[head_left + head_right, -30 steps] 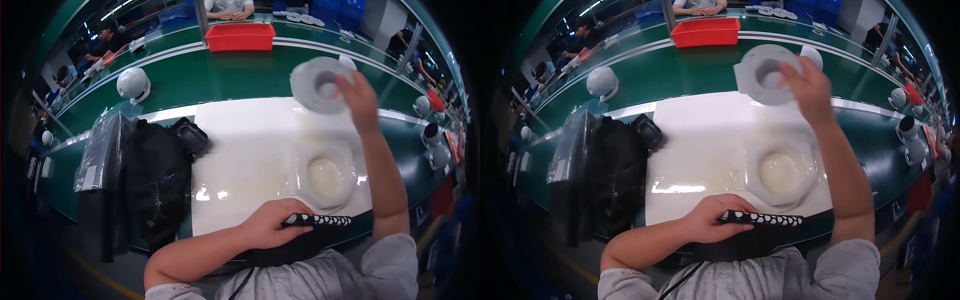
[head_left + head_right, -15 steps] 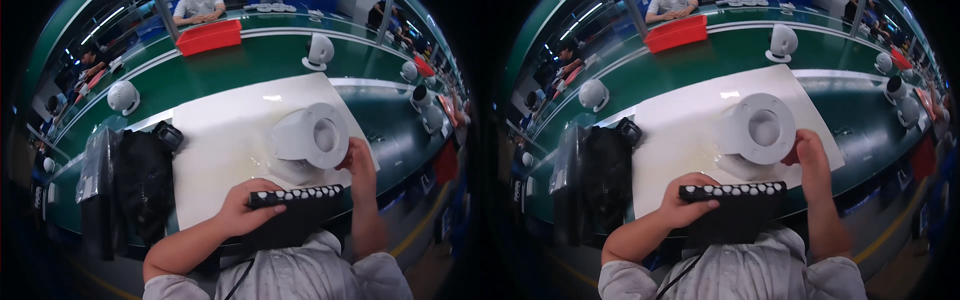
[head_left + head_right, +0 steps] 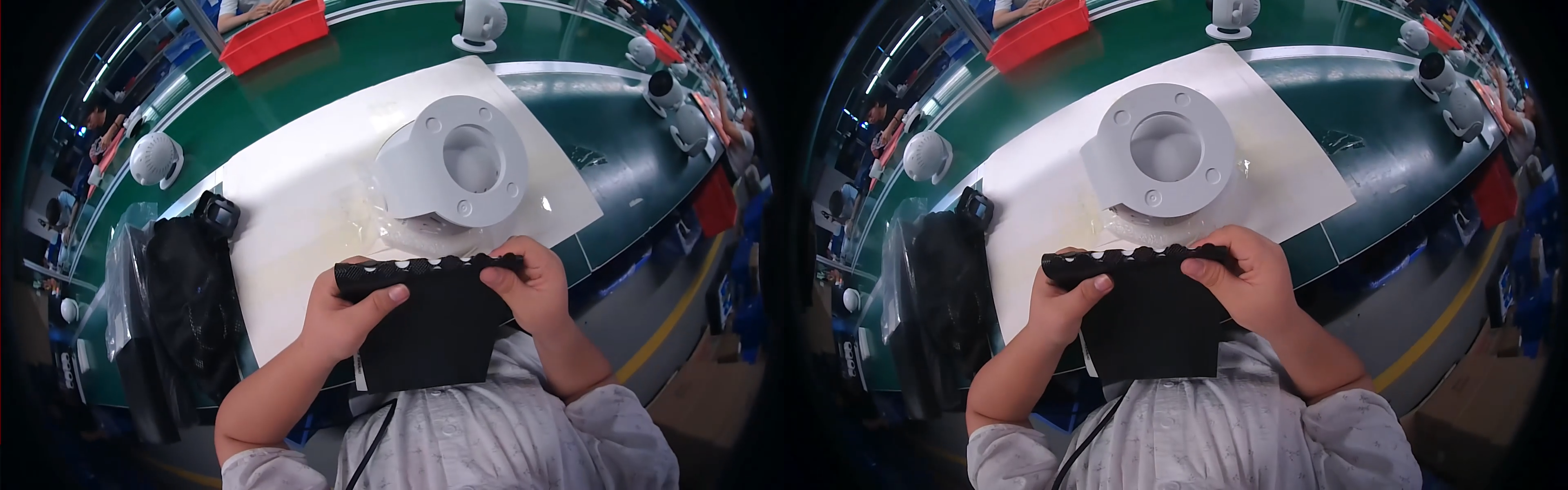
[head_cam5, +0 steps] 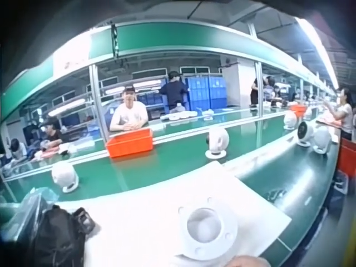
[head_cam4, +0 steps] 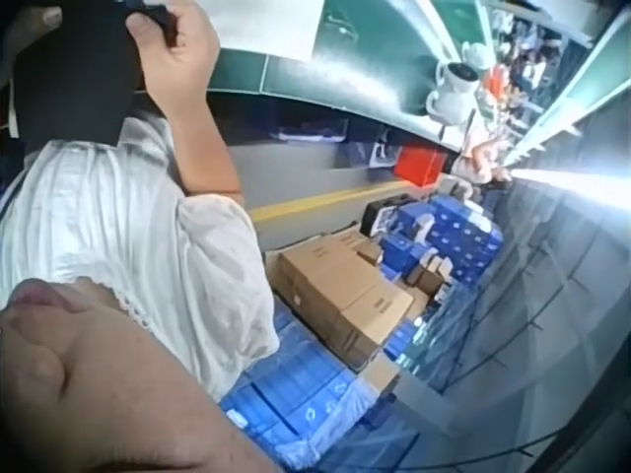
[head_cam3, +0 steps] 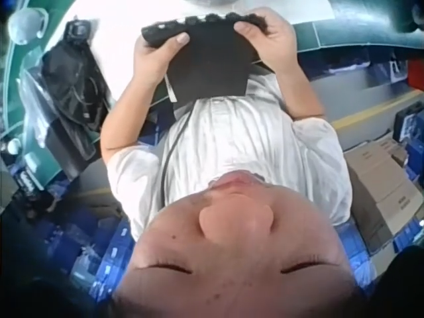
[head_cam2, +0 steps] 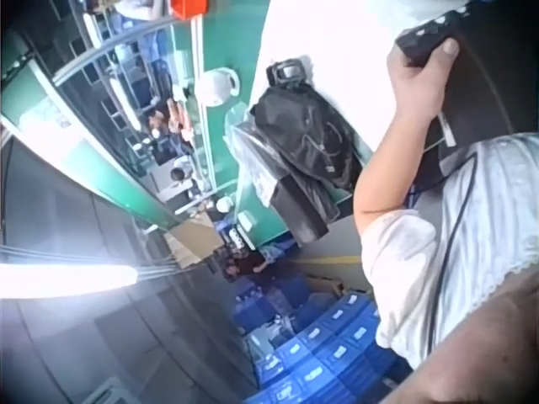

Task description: Assembling components of white spherical security cameras on a factory production line.

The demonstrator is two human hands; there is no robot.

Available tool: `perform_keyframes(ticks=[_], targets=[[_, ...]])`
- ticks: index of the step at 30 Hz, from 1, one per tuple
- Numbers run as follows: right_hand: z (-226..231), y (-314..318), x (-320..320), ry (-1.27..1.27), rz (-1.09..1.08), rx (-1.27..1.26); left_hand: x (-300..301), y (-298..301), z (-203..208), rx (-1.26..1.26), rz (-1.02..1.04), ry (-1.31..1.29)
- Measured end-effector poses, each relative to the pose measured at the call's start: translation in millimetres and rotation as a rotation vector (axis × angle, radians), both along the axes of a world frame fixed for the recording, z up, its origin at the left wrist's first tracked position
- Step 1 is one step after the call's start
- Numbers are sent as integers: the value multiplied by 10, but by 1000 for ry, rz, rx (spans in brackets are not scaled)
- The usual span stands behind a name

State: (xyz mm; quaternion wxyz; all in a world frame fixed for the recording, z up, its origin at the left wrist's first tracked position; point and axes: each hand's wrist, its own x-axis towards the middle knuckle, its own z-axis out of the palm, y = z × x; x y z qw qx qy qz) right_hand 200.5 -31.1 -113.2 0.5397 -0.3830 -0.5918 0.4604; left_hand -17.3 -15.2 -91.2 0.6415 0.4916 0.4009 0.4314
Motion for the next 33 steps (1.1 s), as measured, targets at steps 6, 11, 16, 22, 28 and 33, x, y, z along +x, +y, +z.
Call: perform_keyframes(ticks=[6,11,16,22,28,33], targets=[[146,-5,46,307,15,-46,-9,-20,-16,98,19,74],[117,90,182,44,0,33,-23,7,-79,465,-11,226],[181,110,68,-409,-231,592,-21,17,-76,439,-40,215],[214,113,23,-378,-138,703,-12,20,-90,513,-18,238],[280,136,-174,-337,-55,744,13,19,-57,529,-28,239],[534,198,-69,-101,-73,555,-14,38,-50,560,-57,320]])
